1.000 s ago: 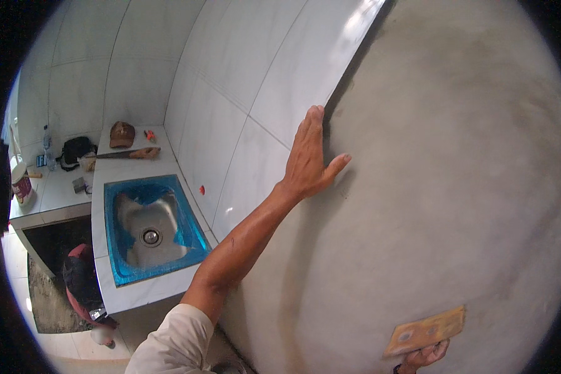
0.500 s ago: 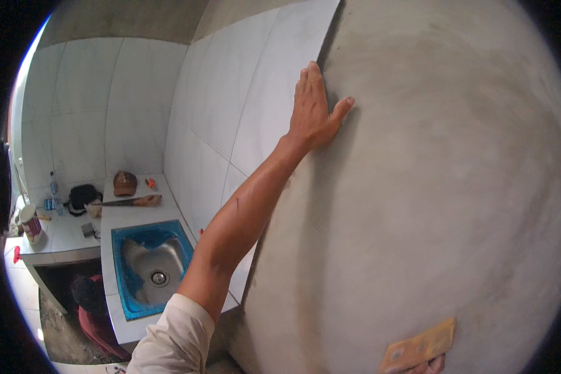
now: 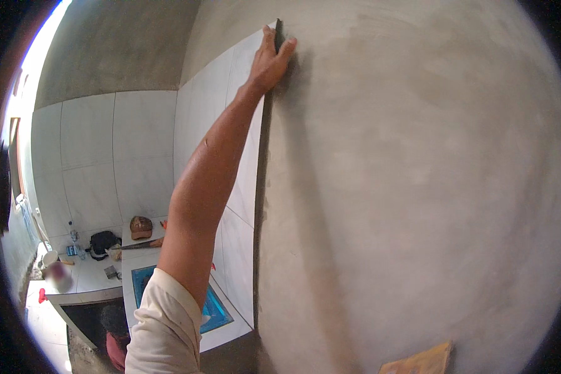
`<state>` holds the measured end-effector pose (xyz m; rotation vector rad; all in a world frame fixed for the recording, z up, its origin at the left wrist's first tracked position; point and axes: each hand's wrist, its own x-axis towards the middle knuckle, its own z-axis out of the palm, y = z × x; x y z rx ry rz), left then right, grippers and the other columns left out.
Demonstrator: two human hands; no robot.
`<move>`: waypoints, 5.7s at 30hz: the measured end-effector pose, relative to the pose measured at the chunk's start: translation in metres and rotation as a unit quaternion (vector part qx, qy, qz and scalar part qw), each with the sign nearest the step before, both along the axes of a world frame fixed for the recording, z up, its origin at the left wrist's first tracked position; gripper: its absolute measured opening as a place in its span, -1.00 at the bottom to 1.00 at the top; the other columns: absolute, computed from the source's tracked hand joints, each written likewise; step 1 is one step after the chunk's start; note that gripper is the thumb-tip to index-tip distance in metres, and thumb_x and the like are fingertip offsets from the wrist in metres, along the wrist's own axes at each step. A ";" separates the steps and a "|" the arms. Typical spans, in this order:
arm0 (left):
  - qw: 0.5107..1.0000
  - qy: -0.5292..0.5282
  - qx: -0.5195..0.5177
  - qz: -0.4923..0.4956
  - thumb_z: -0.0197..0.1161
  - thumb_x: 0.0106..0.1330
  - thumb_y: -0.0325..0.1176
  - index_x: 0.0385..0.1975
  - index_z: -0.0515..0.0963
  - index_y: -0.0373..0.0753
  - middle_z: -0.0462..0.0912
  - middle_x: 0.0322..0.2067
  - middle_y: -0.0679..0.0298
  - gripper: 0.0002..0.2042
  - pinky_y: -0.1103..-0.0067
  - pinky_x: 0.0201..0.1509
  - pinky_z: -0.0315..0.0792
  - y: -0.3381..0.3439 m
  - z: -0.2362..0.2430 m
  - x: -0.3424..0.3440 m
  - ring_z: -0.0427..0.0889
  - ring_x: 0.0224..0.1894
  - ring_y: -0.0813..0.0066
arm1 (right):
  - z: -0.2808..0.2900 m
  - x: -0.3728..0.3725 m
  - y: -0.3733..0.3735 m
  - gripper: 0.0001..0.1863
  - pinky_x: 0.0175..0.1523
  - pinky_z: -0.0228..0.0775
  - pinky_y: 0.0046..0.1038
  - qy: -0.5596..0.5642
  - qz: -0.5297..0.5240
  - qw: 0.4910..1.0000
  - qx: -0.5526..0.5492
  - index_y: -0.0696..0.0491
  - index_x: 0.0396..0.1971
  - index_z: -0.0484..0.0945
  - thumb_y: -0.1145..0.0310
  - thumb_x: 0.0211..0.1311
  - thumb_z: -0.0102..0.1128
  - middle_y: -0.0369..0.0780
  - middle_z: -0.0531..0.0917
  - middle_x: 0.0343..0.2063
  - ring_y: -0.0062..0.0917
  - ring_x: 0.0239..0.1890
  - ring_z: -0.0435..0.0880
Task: The person applies plaster to a wall section using a wooden float tool and smooths the surface by hand near a newly installed kitchen sink.
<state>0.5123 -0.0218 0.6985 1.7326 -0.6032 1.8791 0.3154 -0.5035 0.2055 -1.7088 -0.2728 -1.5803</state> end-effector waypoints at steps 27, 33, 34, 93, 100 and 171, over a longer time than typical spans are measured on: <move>0.965 0.004 0.121 0.233 0.01 0.42 -0.08 0.42 -0.16 -0.32 0.62 -0.13 -0.03 -0.27 0.22 0.08 0.44 0.011 0.077 -0.003 0.57 -0.04 -0.07 | 0.003 0.018 -0.005 -0.46 -0.17 0.47 -0.21 0.020 0.018 0.999 0.021 0.20 -0.07 0.49 -0.05 0.37 -0.03 -0.01 0.58 -0.22 -0.15 -0.28 0.57; 0.995 0.020 -0.032 0.092 0.01 0.30 0.22 0.38 -0.13 -0.47 0.43 0.14 -0.26 -0.07 0.28 0.33 0.22 0.023 0.074 0.000 0.38 0.25 -0.11 | 0.001 0.017 -0.005 -0.46 -0.15 0.47 -0.21 0.020 0.016 0.999 0.027 0.20 -0.05 0.48 -0.05 0.38 -0.04 -0.01 0.57 -0.20 -0.16 -0.26 0.57; 0.995 0.018 -0.040 0.085 0.00 0.31 0.21 0.38 -0.12 -0.47 0.45 0.12 -0.24 -0.08 0.27 0.32 0.22 0.026 0.070 -0.003 0.38 0.25 -0.11 | 0.000 0.019 -0.006 -0.46 -0.15 0.47 -0.21 0.021 0.019 0.999 0.027 0.20 -0.05 0.48 -0.05 0.38 -0.04 -0.01 0.57 -0.20 -0.16 -0.26 0.57; 0.880 0.060 0.434 0.185 -0.14 0.31 0.18 0.46 -0.25 0.14 -0.04 0.45 0.51 -0.24 0.31 0.53 -0.03 0.119 -0.286 -0.025 -0.22 0.51 0.33 | -0.021 -0.007 -0.026 -0.46 0.03 0.42 -0.25 0.026 0.013 1.000 0.010 0.18 0.10 0.38 -0.01 0.43 -0.13 -0.05 0.51 -0.03 -0.23 -0.07 0.54; 0.870 0.135 0.457 0.124 -0.04 0.25 0.19 0.45 -0.19 0.27 -0.04 0.44 0.62 -0.22 0.23 0.54 -0.05 0.114 -0.340 -0.034 -0.29 0.51 0.24 | -0.022 -0.016 -0.051 -0.45 0.05 0.42 -0.25 0.031 0.007 0.999 0.010 0.18 0.12 0.36 -0.01 0.44 -0.14 -0.05 0.50 -0.01 -0.24 -0.05 0.53; 0.449 0.818 -0.361 0.011 0.29 0.27 -0.14 -0.32 0.62 -0.32 0.69 -0.50 0.04 -0.69 0.41 -0.28 0.53 0.078 -1.027 -0.678 0.70 -0.41 0.25 | 0.165 -0.055 -0.163 -0.43 0.26 0.32 -0.29 0.189 0.137 0.970 0.062 0.15 0.29 0.22 0.05 0.49 -0.22 -0.10 0.41 0.20 -0.33 0.18 0.45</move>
